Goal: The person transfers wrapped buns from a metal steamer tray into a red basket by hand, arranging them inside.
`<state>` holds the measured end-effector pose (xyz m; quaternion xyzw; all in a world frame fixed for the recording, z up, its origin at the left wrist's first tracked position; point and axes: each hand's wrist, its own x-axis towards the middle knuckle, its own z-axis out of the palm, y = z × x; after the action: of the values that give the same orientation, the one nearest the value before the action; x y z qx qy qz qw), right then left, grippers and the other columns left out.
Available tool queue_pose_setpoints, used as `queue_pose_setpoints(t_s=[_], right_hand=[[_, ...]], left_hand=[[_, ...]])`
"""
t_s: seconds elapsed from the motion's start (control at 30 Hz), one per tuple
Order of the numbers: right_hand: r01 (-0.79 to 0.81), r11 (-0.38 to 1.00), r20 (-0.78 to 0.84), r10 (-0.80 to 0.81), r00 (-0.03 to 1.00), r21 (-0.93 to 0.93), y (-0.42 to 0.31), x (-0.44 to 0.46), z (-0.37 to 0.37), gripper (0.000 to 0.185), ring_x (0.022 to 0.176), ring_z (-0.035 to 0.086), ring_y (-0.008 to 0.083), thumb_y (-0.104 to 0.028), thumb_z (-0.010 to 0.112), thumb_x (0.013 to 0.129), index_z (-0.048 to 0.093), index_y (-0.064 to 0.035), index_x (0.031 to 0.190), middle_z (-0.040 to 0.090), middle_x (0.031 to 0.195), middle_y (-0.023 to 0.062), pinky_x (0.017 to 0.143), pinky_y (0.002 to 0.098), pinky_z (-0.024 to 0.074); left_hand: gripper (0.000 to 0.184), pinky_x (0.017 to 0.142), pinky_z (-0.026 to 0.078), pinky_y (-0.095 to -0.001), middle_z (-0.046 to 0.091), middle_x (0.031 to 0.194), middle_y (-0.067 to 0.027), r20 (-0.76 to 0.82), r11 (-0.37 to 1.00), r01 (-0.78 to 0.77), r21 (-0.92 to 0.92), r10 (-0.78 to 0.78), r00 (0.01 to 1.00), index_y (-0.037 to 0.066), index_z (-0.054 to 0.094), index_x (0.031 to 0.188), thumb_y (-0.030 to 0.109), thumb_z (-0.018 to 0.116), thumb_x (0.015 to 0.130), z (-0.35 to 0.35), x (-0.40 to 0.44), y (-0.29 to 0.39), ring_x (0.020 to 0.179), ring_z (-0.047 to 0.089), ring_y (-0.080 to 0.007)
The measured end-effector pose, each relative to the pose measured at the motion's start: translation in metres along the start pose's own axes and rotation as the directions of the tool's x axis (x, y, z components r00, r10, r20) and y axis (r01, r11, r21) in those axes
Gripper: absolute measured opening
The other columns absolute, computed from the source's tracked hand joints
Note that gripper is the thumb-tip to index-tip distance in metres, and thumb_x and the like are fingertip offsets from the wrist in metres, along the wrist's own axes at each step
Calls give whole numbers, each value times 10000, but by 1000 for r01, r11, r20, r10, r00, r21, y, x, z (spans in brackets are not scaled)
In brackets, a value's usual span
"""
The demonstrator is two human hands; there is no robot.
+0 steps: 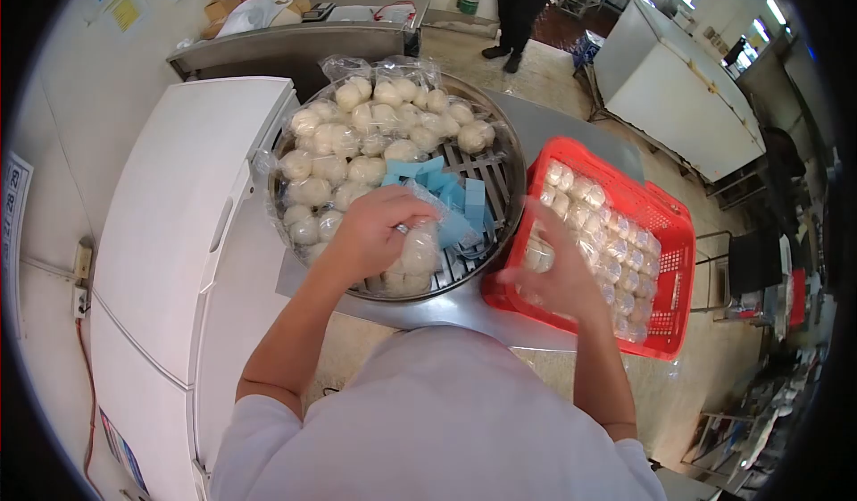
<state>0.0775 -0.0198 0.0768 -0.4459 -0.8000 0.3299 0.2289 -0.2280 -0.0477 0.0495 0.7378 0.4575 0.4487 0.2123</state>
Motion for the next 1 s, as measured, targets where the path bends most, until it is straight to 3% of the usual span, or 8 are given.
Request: queue_pose_setpoints(t_s=[0.23, 0.3, 0.4, 0.5, 0.63, 0.73, 0.83, 1.0], right_hand=[[123, 920, 20, -141, 990, 371, -1, 34, 30, 160, 928, 728, 272, -87, 720, 952, 736, 32, 1057, 761, 1027, 129, 829, 376, 566], [-19, 806, -51, 61, 997, 591, 11, 26, 22, 129, 900, 718, 189, -83, 697, 986, 747, 34, 1011, 762, 986, 98, 801, 341, 567], [-238, 612, 2, 360, 933, 754, 3, 19, 0, 205, 856, 677, 120, -157, 657, 1053, 773, 11, 1033, 748, 977, 62, 771, 304, 568], [-239, 494, -7, 445, 896, 836, 31, 7, -3, 243, 905, 679, 123, -204, 645, 1069, 753, 6, 1126, 744, 1025, 59, 809, 309, 571], [-86, 548, -37, 209, 977, 832, 67, -21, -36, 365, 1021, 700, 197, -244, 708, 1024, 671, -10, 1302, 735, 1139, 109, 895, 359, 573], [520, 837, -114, -541, 833, -171, 75, -38, -92, 545, 1074, 691, 308, -299, 823, 906, 627, -17, 1329, 711, 1194, 171, 953, 404, 561], [345, 905, -100, -378, 920, -251, 102, -65, -112, 624, 1010, 679, 399, -330, 891, 788, 632, -18, 1262, 706, 1138, 201, 955, 431, 564], [-393, 919, 14, 393, 919, 39, 183, -104, -143, 660, 1011, 716, 366, -333, 906, 748, 629, 12, 1237, 731, 1089, 219, 906, 436, 570]], left_hand=[[407, 897, 535, -359, 696, 1174, -86, 15, 953, -91, -290, 99, 995, 46, 664, 1240, -58, 681, 847, 47, 37, 31, 980, 670, -238], [600, 959, 541, -360, 638, 1354, -93, -108, 875, 76, -478, -145, 983, 50, 556, 1403, 30, 801, 856, 75, 29, 32, 1099, 664, -212], [934, 1004, 545, -382, 520, 1489, -106, 328, 534, 445, -719, -304, 894, 56, 407, 1509, 149, 957, 759, 117, 6, 60, 1213, 621, -190], [1004, 959, 577, -360, 613, 1334, -112, 177, 709, 408, -576, -379, 908, 50, 407, 1486, 124, 1008, 685, 169, 8, 68, 1153, 660, -194], [581, 926, 593, -347, 703, 1156, -87, 224, 797, 398, -453, -330, 917, -13, 585, 1325, 165, 877, 854, 203, 30, 65, 1015, 709, -197], [398, 831, 586, -283, 711, 1085, -54, 517, 282, 697, -660, -502, 693, 5, 619, 1265, 241, 737, 967, 220, 54, 80, 1018, 688, -135], [366, 771, 567, -247, 719, 1015, -41, 768, 165, 868, -468, -410, 492, 8, 668, 1222, 315, 661, 1023, 233, 80, 108, 1020, 702, -120], [265, 799, 566, -378, 738, 1010, -137, 614, 881, 437, -184, -244, 751, 1, 719, 1139, 221, 645, 1012, 286, 67, 103, 950, 709, -248]])
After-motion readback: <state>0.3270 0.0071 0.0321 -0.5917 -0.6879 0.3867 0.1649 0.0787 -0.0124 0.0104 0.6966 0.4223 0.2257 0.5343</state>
